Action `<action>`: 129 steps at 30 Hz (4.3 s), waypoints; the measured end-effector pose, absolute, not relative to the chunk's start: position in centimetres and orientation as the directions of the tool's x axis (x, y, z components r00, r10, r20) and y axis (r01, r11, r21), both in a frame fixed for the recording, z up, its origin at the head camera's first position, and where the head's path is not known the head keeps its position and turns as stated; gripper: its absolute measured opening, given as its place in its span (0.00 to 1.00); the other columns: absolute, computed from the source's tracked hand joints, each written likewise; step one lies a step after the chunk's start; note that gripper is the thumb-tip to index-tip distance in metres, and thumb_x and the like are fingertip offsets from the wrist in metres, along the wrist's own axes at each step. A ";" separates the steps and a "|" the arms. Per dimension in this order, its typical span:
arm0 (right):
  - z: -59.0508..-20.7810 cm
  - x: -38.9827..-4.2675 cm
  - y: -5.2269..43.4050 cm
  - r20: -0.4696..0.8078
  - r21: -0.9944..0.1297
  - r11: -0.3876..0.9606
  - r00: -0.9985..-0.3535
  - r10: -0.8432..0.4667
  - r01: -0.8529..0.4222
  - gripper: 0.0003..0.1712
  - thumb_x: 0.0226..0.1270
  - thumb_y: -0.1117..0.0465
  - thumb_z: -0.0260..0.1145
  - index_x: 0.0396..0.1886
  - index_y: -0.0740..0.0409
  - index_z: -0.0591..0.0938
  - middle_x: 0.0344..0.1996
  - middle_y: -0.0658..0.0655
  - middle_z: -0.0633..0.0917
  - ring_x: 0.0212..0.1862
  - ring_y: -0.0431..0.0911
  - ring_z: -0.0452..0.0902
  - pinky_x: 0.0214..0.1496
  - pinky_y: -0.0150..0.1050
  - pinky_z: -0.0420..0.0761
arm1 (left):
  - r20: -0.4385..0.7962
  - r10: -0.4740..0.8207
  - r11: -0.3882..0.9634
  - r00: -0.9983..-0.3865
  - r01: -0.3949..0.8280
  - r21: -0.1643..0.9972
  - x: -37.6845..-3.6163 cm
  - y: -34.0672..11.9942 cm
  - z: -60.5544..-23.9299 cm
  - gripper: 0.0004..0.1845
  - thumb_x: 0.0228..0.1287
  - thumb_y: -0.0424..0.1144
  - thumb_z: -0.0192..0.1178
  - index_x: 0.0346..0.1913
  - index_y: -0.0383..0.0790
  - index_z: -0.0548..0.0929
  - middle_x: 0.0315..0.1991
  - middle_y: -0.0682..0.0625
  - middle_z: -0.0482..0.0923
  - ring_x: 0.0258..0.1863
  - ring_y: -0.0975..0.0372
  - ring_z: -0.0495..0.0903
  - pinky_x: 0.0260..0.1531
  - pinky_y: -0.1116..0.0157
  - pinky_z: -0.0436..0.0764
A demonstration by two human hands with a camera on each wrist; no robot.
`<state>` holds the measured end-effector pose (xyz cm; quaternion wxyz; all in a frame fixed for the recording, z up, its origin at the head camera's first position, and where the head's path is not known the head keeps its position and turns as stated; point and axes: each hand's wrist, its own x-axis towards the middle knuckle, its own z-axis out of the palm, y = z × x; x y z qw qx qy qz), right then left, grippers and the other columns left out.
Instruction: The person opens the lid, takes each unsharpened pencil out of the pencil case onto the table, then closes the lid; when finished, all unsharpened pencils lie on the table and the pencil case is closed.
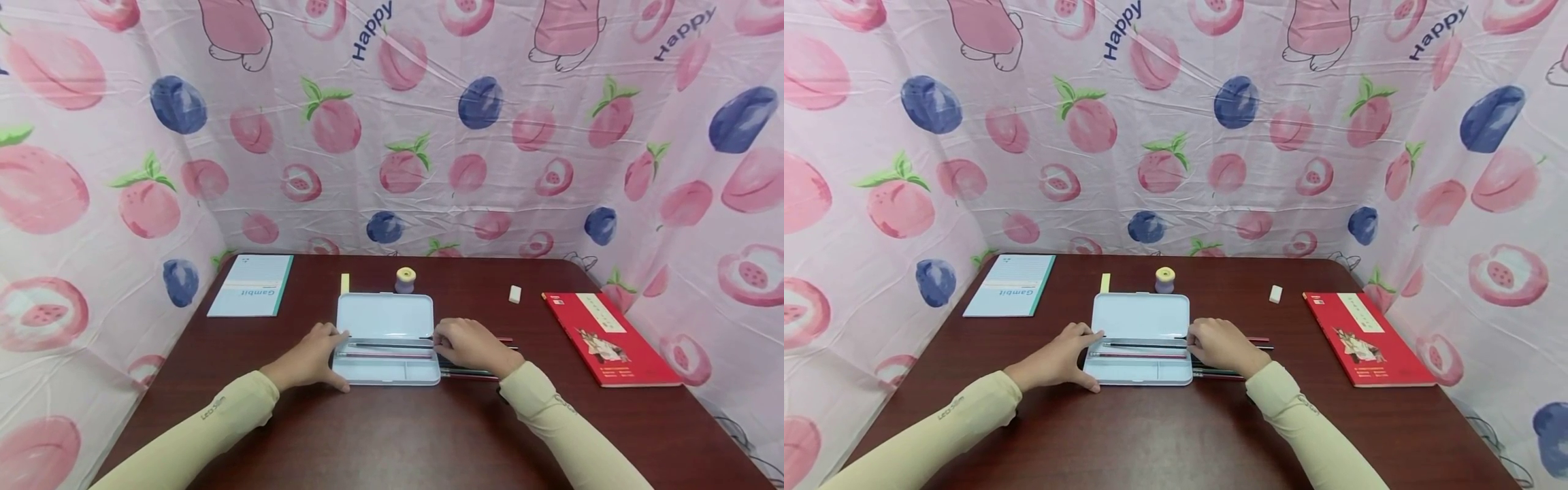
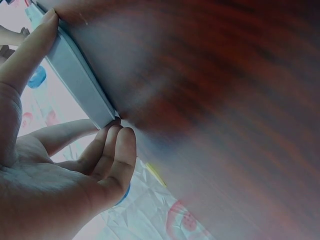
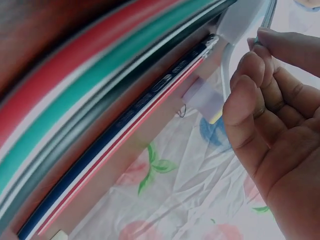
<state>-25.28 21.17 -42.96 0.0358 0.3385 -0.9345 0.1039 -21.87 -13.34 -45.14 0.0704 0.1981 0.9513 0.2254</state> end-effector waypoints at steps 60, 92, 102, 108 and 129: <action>-42.6 -21.6 33.4 0.163 -0.249 0.794 -0.832 -0.530 -0.555 0.09 0.64 0.58 0.80 0.38 0.43 0.87 0.32 0.38 0.83 0.33 0.30 0.71 0.37 0.32 0.80 | -0.051 0.411 0.823 -0.910 0.347 0.450 -21.8 -13.1 -45.0 0.58 0.41 0.53 0.89 0.76 0.35 0.74 0.61 0.41 0.78 0.58 0.54 0.72 0.62 0.53 0.81; -43.5 -19.6 38.6 0.288 -0.291 0.699 -0.756 -0.588 -0.654 0.11 0.61 0.62 0.81 0.37 0.45 0.86 0.31 0.37 0.84 0.32 0.25 0.72 0.34 0.30 0.80 | -0.072 0.390 0.837 -0.918 0.320 0.444 -21.5 -12.8 -44.7 0.58 0.42 0.54 0.89 0.77 0.37 0.74 0.60 0.42 0.78 0.58 0.54 0.72 0.60 0.54 0.82; -43.8 -18.9 39.6 0.250 -0.373 0.664 -0.759 -0.601 -0.648 0.11 0.63 0.63 0.80 0.37 0.46 0.86 0.31 0.37 0.83 0.32 0.26 0.73 0.33 0.31 0.80 | -0.058 0.399 0.827 -0.915 0.332 0.453 -21.5 -12.9 -44.6 0.58 0.42 0.53 0.89 0.76 0.35 0.74 0.60 0.42 0.78 0.57 0.54 0.72 0.59 0.54 0.82; -44.1 -18.7 40.0 0.198 -0.402 0.674 -0.777 -0.597 -0.620 0.09 0.65 0.58 0.79 0.37 0.45 0.86 0.31 0.36 0.83 0.32 0.26 0.73 0.33 0.30 0.80 | -0.050 0.404 0.828 -0.913 0.341 0.446 -21.5 -12.9 -44.6 0.58 0.41 0.52 0.89 0.76 0.35 0.74 0.60 0.41 0.78 0.57 0.54 0.72 0.59 0.54 0.81; -44.2 -19.1 38.4 0.083 -0.283 0.798 -0.843 -0.532 -0.532 0.10 0.61 0.56 0.82 0.32 0.41 0.86 0.26 0.35 0.78 0.29 0.27 0.68 0.31 0.30 0.75 | -0.080 0.393 0.834 -0.916 0.318 0.451 -21.5 -12.9 -44.7 0.58 0.43 0.54 0.88 0.78 0.36 0.73 0.61 0.41 0.77 0.59 0.53 0.72 0.61 0.53 0.82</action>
